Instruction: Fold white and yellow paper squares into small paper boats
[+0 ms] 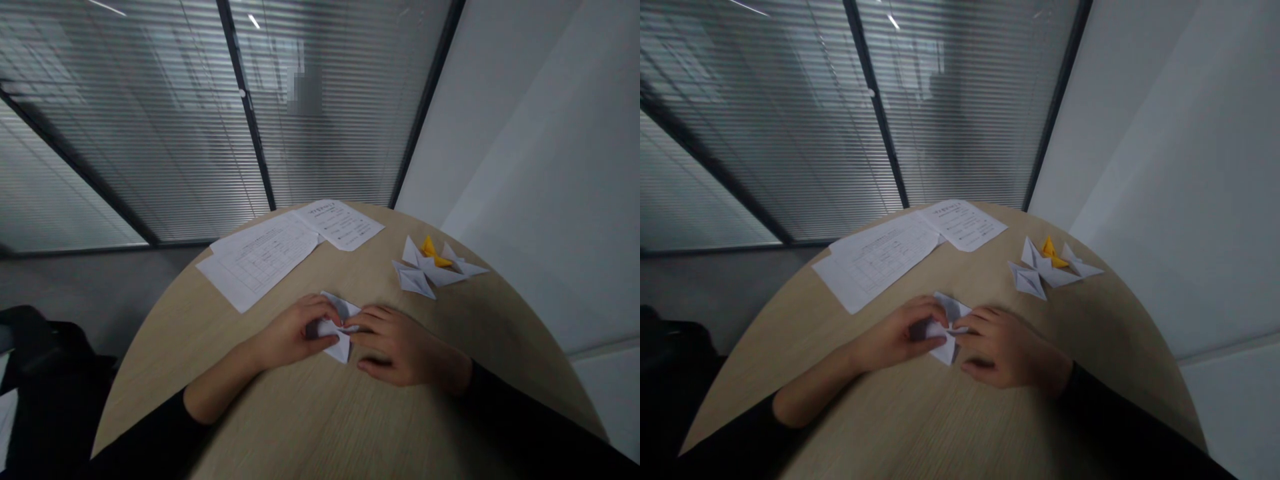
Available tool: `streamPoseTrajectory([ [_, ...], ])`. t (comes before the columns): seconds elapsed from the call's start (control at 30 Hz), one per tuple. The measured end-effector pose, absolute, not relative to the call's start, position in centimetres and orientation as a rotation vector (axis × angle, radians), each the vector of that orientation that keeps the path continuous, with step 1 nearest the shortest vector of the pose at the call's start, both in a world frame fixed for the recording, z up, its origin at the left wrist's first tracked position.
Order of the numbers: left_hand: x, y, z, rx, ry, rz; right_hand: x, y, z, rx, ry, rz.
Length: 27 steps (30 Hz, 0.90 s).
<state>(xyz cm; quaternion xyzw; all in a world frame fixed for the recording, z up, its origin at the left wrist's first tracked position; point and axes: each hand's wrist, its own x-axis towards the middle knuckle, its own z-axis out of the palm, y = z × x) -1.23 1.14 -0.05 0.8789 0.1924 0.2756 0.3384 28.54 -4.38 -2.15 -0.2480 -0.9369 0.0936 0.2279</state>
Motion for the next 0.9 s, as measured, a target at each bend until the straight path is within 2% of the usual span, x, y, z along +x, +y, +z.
streamPoseTrajectory([
  [0.3, -1.7, 1.5, 0.5, 2.567, 0.436, 0.638, 28.2, -4.6, -1.5, -0.66, -2.472, 0.134],
  [0.43, -2.3, 2.0, 0.6, 2.549, 0.36, 0.605, 28.1, -4.7, -1.6, -0.578, -2.527, 0.2],
  [0.9, -2.9, 2.7, 0.2, 2.736, 0.372, 0.61, 28.6, -4.1, -2.3, -0.808, -2.501, 0.177],
])
